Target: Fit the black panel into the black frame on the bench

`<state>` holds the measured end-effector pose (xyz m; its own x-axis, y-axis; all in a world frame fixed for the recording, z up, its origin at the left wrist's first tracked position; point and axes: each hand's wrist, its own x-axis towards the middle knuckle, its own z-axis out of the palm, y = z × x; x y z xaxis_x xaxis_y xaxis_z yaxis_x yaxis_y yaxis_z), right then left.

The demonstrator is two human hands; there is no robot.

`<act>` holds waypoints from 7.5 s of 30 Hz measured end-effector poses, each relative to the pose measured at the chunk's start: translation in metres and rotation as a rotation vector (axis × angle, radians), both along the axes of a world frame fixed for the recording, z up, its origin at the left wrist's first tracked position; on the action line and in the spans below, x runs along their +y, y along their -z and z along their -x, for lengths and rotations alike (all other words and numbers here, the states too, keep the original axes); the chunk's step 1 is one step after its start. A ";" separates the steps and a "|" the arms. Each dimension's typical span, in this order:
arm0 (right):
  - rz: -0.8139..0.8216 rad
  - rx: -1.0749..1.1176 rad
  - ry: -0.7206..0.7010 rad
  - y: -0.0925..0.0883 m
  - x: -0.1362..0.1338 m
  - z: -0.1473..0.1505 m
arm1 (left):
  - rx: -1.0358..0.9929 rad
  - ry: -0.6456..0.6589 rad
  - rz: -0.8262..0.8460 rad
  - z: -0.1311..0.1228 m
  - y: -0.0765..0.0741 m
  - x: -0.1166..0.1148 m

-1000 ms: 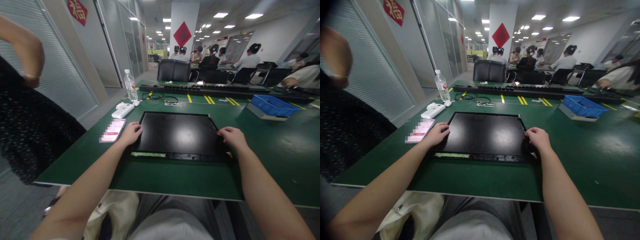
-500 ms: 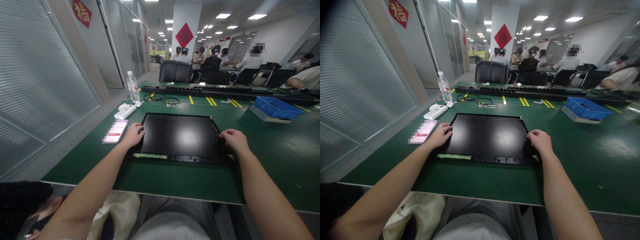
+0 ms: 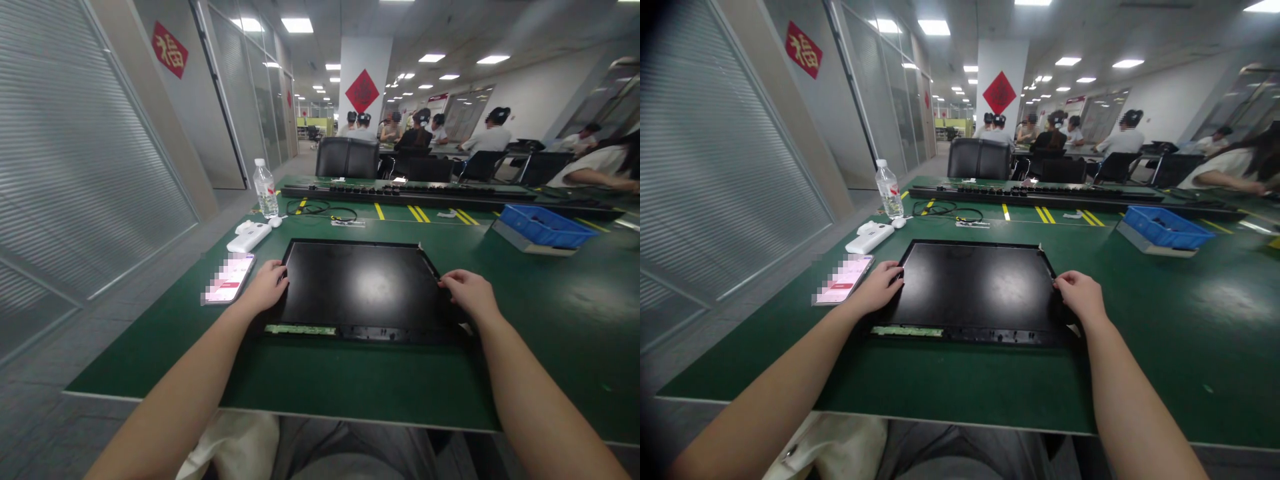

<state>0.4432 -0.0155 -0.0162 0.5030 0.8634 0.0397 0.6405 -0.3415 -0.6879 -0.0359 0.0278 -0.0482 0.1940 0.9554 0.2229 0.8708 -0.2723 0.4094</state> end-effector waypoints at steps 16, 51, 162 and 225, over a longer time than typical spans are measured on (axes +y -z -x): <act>-0.028 -0.057 -0.036 0.006 0.003 -0.003 | 0.065 0.557 0.128 -0.012 -0.039 -0.033; -0.041 -0.111 -0.048 0.015 0.007 -0.010 | -0.111 0.756 0.143 -0.030 -0.047 -0.040; 0.164 -0.300 -0.120 0.030 0.017 -0.017 | -1.408 -0.389 0.518 -0.030 -0.055 -0.021; -0.333 0.789 -0.230 -0.023 -0.011 0.017 | -1.335 0.039 -0.031 -0.017 -0.061 -0.024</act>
